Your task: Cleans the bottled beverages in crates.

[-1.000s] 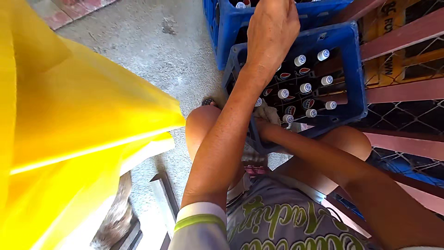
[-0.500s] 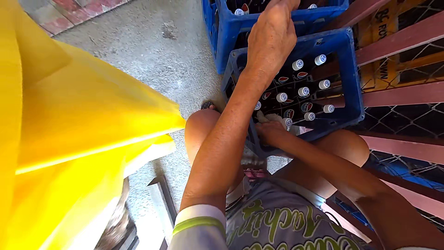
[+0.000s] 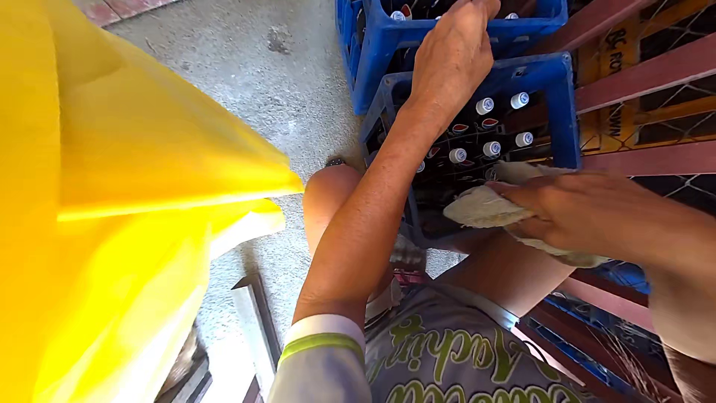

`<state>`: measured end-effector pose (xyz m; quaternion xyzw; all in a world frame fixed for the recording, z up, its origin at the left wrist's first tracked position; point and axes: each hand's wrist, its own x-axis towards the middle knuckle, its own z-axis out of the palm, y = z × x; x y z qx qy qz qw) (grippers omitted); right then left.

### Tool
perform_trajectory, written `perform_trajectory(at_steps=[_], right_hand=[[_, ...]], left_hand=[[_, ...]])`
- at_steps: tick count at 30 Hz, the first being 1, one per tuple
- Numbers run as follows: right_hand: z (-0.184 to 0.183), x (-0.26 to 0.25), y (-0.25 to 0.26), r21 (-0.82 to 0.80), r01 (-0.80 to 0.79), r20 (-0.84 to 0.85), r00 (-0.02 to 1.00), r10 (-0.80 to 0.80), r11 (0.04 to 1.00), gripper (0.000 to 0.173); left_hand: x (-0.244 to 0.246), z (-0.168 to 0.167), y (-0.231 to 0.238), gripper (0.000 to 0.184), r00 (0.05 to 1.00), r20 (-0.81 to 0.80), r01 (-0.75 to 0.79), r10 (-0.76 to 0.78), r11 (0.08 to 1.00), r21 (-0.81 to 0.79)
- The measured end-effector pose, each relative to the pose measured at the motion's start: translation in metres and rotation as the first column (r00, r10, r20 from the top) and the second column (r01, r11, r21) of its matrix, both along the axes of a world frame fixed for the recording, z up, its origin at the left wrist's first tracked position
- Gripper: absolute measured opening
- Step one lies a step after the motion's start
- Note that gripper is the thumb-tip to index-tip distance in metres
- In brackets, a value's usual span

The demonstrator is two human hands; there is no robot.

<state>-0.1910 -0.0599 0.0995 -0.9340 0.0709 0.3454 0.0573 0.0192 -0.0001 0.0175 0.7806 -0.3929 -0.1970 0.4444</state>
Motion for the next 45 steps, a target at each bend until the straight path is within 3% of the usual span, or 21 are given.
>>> perform_trajectory(at_steps=[5, 13, 21, 27, 29, 31, 34, 36, 37, 39, 41, 43, 45], right_hand=[[0.012, -0.002, -0.013, -0.063, 0.066, 0.034, 0.997, -0.064, 0.996, 0.046], [-0.011, 0.023, -0.007, -0.090, 0.114, -0.092, 0.988, -0.123, 0.989, 0.047], [-0.016, 0.033, -0.003, -0.102, 0.142, -0.033, 0.989, -0.145, 0.985, 0.040], [-0.022, 0.058, 0.017, -0.162, 0.094, -0.254, 0.958, -0.133, 0.982, 0.049], [-0.025, 0.064, 0.021, -0.164, 0.096, -0.279, 0.950, -0.139, 0.982, 0.045], [-0.026, 0.066, 0.019, -0.154, 0.158, -0.198, 0.962, -0.187, 0.975, 0.032], [-0.027, 0.066, 0.009, -0.122, 0.338, 0.012, 0.941, -0.339, 0.933, 0.028], [-0.029, 0.064, 0.003, -0.066, 0.467, 0.151, 0.878, -0.454, 0.882, 0.031], [-0.030, 0.061, 0.001, -0.029, 0.528, 0.223, 0.831, -0.510, 0.849, 0.033], [-0.035, 0.053, -0.002, 0.054, 0.622, 0.354, 0.719, -0.597, 0.781, 0.035], [-0.044, 0.041, -0.004, 0.215, 0.680, 0.456, 0.565, -0.688, 0.701, 0.034], [-0.060, 0.027, -0.006, 0.544, 0.630, 0.496, 0.290, -0.818, 0.554, 0.034], [-0.085, 0.019, -0.001, 0.897, 0.335, 0.325, -0.055, -0.944, 0.289, 0.029]], left_hand=[[0.000, 0.003, 0.001, 0.041, 1.000, -0.013, 0.025, -0.024, 0.999, 0.032], [-0.003, 0.004, 0.003, 0.041, 0.992, -0.022, 0.122, -0.120, 0.990, 0.066], [-0.010, -0.001, 0.006, 0.038, 0.983, 0.027, 0.179, -0.182, 0.979, 0.095], [-0.029, -0.011, 0.008, 0.037, 0.967, 0.010, 0.250, -0.255, 0.955, 0.159], [-0.041, -0.016, 0.016, 0.037, 0.972, -0.039, 0.234, -0.231, 0.960, 0.155], [-0.057, -0.018, 0.028, 0.038, 0.974, -0.154, 0.187, -0.167, 0.974, 0.126], [-0.090, -0.026, 0.044, 0.042, 0.887, -0.462, -0.067, 0.016, 0.993, -0.094], [-0.123, -0.039, 0.054, 0.056, 0.814, -0.570, -0.256, 0.112, 0.950, -0.178], [-0.139, -0.048, 0.058, 0.063, 0.804, -0.582, -0.275, 0.123, 0.945, -0.180], [-0.161, -0.067, 0.064, 0.075, 0.833, -0.553, -0.149, 0.033, 0.975, -0.166], [-0.169, -0.086, 0.059, 0.088, 0.930, -0.367, -0.043, -0.029, 0.982, -0.185], [-0.164, -0.096, 0.055, 0.090, 0.973, -0.224, 0.018, -0.061, 0.982, -0.187], [-0.158, -0.096, 0.052, 0.079, 0.969, -0.234, 0.036, -0.079, 0.983, -0.181]])
